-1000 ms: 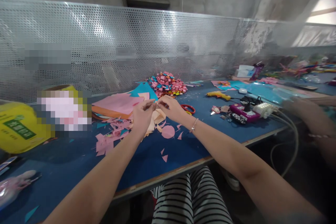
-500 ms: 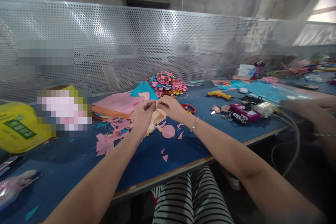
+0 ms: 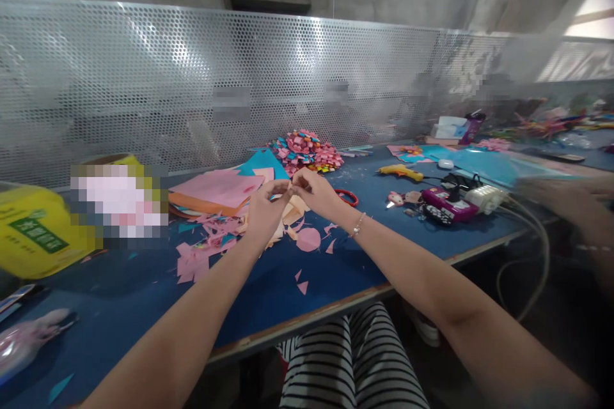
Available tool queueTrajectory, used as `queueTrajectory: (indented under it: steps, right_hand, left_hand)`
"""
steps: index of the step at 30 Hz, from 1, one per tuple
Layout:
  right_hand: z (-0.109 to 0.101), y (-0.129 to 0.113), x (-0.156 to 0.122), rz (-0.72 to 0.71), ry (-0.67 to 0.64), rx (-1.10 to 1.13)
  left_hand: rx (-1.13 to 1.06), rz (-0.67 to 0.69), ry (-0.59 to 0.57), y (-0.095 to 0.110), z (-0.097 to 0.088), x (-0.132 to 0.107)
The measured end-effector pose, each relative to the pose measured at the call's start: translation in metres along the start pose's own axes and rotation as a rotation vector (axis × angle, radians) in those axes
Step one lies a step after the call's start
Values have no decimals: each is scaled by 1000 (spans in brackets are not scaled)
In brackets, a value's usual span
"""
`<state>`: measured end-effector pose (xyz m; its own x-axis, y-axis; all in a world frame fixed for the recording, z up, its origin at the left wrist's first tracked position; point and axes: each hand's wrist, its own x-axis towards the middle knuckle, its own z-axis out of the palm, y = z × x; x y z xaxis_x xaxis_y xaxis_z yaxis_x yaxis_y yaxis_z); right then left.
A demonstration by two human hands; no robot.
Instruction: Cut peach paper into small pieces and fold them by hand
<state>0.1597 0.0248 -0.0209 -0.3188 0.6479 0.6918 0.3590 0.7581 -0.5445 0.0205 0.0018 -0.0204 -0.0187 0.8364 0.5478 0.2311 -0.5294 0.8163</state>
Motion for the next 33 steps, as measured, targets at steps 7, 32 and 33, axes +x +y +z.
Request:
queueTrajectory:
  steps: [7,32,33]
  right_hand:
    - [0,1,0,74,38,86]
    - [4,6,3,245,141,455]
    - [4,6,3,234,147,456]
  left_hand:
    - [-4,-42,-22,-6,-2,3]
    - [-250,-128,-37,-5,0,0]
    - [-252,-129,-35,-4,0,-1]
